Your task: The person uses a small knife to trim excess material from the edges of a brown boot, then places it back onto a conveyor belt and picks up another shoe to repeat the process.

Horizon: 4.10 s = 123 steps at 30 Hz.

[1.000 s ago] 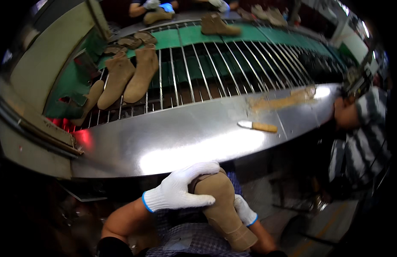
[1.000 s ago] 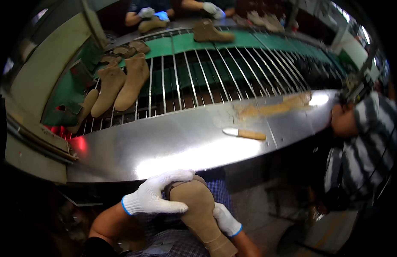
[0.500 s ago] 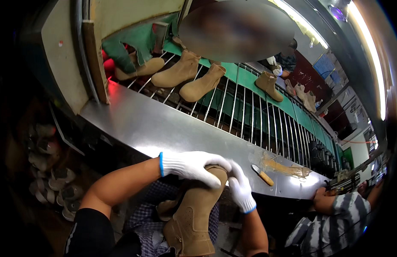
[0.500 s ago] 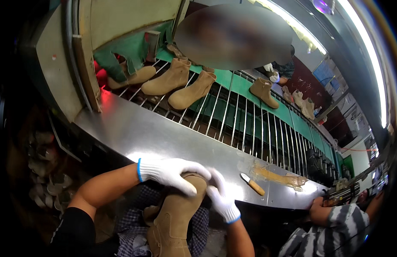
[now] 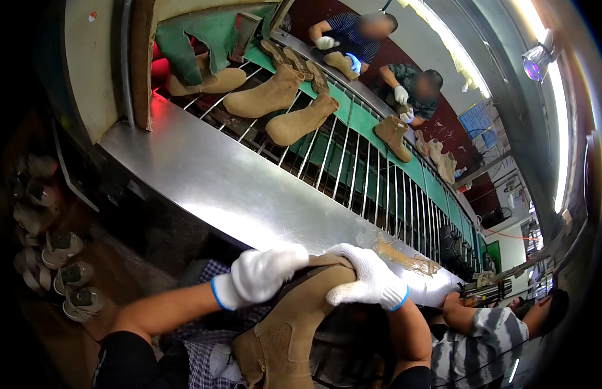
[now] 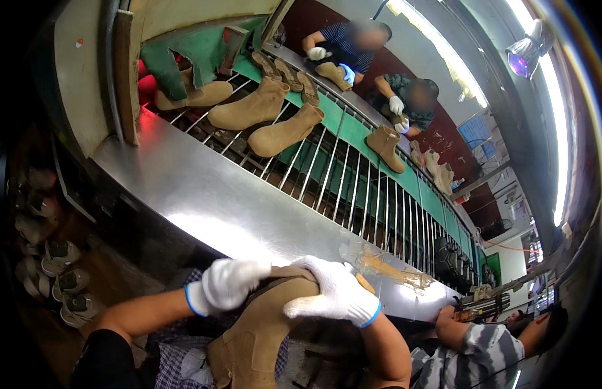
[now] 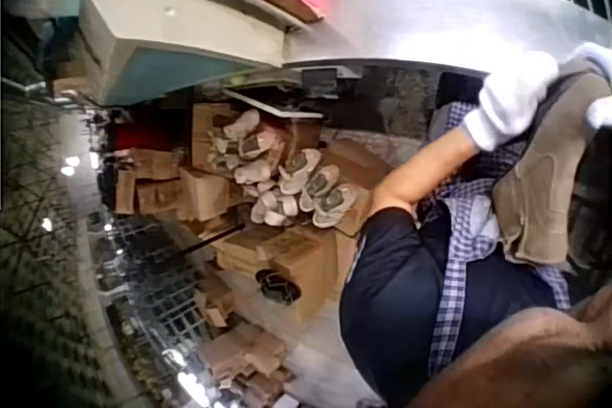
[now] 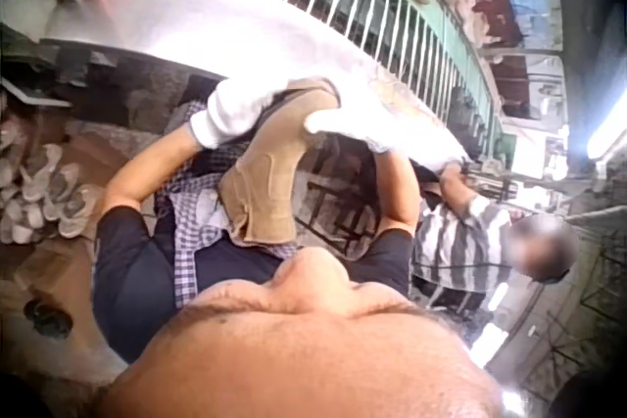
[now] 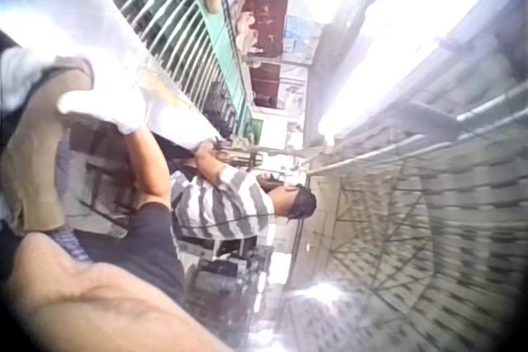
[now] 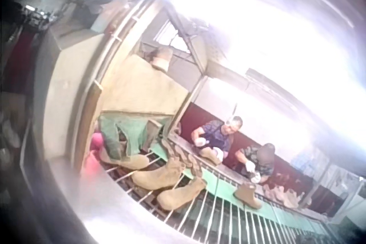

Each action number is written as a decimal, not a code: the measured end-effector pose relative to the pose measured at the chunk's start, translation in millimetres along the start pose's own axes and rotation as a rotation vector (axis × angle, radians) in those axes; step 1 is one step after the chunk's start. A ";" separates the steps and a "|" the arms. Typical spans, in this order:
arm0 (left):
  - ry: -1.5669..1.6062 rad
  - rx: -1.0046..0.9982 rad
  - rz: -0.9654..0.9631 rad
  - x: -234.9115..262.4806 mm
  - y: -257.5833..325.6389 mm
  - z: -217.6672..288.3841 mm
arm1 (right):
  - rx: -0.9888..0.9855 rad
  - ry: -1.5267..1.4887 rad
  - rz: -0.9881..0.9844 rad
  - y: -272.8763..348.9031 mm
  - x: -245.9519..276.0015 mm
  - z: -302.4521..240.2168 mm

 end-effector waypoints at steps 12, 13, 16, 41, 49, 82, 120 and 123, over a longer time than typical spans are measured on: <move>0.794 0.598 -0.611 -26.6 -68.9 -26.8 | 0.023 0.229 0.201 32.0 -10.0 9.8; 0.771 0.589 -0.613 -25.3 -63.2 -18.7 | 0.039 0.252 0.222 36.4 -13.8 10.8; 0.907 0.669 -0.615 -20.3 -30.7 -20.5 | 0.011 0.407 0.229 33.1 -27.6 24.7; 0.719 0.703 -0.673 10.6 -7.1 14.9 | 0.170 0.056 0.399 39.1 -34.9 56.1; 0.505 0.484 -0.456 20.6 -8.6 29.1 | 0.243 0.064 0.395 36.2 -21.8 31.9; 0.486 1.100 -0.651 -25.4 -21.0 -83.7 | -0.143 -0.166 0.740 18.2 -141.9 78.6; 0.591 1.159 -0.071 -32.7 -14.3 -67.7 | -0.094 -0.183 0.159 -51.5 -53.8 33.4; 0.666 1.189 -0.017 -18.9 -41.7 -51.6 | -0.052 -0.185 0.247 -38.2 -51.1 10.7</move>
Point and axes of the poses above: each hand's wrist, its own y-axis away from the middle knuckle, its own x-axis out of the back of the hand, z = x × y, the point moved 2 cm from there along -y, towards the middle knuckle, and after that the axes turned 7 degrees about -x, right-handed, at the moved point
